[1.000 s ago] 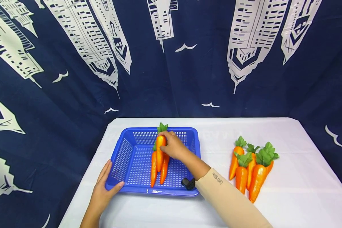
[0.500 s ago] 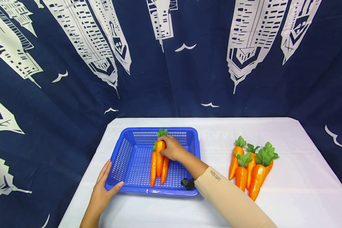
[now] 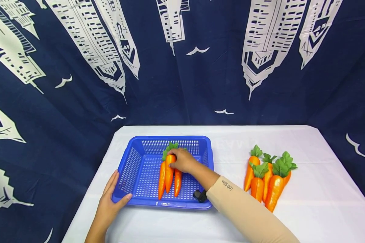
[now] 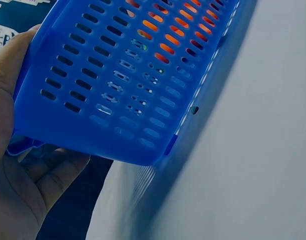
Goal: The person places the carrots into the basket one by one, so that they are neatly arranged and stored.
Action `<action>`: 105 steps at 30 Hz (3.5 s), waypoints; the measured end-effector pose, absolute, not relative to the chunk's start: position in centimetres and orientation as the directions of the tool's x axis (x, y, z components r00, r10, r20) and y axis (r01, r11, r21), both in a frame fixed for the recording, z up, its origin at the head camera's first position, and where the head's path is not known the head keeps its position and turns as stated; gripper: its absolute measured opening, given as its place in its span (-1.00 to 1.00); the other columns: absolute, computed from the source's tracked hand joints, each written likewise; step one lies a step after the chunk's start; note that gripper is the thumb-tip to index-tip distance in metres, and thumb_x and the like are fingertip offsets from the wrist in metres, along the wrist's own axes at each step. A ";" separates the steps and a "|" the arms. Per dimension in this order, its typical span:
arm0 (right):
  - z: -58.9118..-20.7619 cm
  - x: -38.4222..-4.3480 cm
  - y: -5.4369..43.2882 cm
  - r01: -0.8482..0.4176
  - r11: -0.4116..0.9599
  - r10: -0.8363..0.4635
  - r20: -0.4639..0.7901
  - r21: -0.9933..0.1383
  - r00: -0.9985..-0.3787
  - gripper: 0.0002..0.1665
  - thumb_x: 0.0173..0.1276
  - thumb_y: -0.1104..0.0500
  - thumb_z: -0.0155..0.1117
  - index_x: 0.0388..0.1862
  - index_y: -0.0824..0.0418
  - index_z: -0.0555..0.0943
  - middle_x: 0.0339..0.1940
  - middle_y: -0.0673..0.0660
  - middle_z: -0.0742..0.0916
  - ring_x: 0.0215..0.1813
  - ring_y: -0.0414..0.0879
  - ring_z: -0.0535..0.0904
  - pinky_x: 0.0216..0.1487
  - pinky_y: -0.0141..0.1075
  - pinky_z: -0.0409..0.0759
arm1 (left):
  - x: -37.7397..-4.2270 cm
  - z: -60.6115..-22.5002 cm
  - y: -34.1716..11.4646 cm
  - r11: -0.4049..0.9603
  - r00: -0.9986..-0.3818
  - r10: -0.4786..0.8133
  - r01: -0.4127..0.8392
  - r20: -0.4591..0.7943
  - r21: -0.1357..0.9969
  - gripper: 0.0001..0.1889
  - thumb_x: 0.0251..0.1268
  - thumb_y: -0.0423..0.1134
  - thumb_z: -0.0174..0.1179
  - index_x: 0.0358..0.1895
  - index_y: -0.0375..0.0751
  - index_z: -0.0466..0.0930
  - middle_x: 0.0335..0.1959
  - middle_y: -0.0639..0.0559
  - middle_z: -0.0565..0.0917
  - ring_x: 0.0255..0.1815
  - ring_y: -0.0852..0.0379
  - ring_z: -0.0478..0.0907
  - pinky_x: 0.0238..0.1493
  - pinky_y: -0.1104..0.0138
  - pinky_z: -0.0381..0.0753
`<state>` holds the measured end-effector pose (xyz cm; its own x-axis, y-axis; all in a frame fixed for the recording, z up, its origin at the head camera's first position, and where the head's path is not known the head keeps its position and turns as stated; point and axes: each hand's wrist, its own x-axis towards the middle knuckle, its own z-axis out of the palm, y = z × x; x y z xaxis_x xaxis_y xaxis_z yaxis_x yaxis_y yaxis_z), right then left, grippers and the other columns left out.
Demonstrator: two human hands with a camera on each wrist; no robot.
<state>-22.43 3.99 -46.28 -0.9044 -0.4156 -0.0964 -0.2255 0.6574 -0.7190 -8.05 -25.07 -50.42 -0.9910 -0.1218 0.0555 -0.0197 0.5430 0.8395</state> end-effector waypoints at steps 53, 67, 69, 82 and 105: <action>-41.6 -22.6 8.1 -0.225 0.456 -0.254 0.116 -0.861 -0.960 -0.55 0.39 0.04 0.38 0.21 0.12 0.64 0.21 0.17 0.69 0.31 0.13 0.58 0.30 0.03 0.60 | -7.8 -50.3 -25.1 0.544 -0.991 -0.121 -0.025 0.049 0.839 0.03 0.13 -0.03 0.51 0.63 0.18 0.06 0.67 0.27 -0.02 0.71 -0.07 -0.12 0.58 -0.28 -0.04; -40.4 -20.1 12.8 -0.201 0.419 -0.119 0.166 -0.886 -0.979 -0.48 0.45 0.00 0.32 0.33 0.09 0.56 0.26 0.22 0.66 0.31 0.18 0.56 0.39 0.10 0.51 | -7.8 -50.2 -24.9 0.546 -0.991 -0.120 -0.013 0.063 0.838 0.02 0.14 -0.03 0.51 0.63 0.14 0.06 0.67 0.27 0.00 0.70 -0.08 -0.10 0.59 -0.26 -0.02; -40.8 -19.6 13.5 -0.187 0.424 -0.096 0.161 -0.886 -0.982 -0.47 0.46 -0.02 0.30 0.35 0.09 0.55 0.27 0.22 0.65 0.33 0.18 0.55 0.39 0.09 0.50 | -7.8 -50.2 -24.9 0.551 -0.990 -0.122 -0.011 0.067 0.834 0.02 0.14 -0.03 0.50 0.63 0.13 0.07 0.67 0.27 0.00 0.70 -0.08 -0.09 0.58 -0.26 -0.01; -41.8 -16.5 18.1 -0.124 0.435 0.060 0.166 -0.892 -0.984 -0.44 0.47 -0.13 0.26 0.36 0.06 0.55 0.28 0.15 0.67 0.28 -0.06 0.58 0.17 -0.61 0.48 | -7.7 -50.2 -25.0 0.555 -0.989 -0.128 -0.014 0.069 0.832 0.02 0.14 -0.04 0.51 0.63 0.09 0.07 0.67 0.26 -0.01 0.70 -0.09 -0.09 0.58 -0.27 -0.01; -45.3 -10.6 26.3 0.214 0.501 0.252 -0.096 -0.839 -0.963 -0.22 0.50 -0.28 0.12 0.57 0.01 0.31 0.44 0.26 0.53 0.44 0.21 0.44 0.33 0.01 0.58 | -7.8 -50.3 -24.9 0.549 -0.990 -0.123 -0.013 0.066 0.836 0.03 0.13 -0.05 0.51 0.63 0.13 0.06 0.67 0.29 -0.01 0.70 -0.07 -0.10 0.59 -0.25 -0.01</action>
<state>-10.57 26.30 -45.33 -0.9630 0.2519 -0.0956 0.2143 0.5009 -0.8385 -7.80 -24.89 -50.34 -0.9902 -0.1234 0.0658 -0.0129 0.5491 0.8356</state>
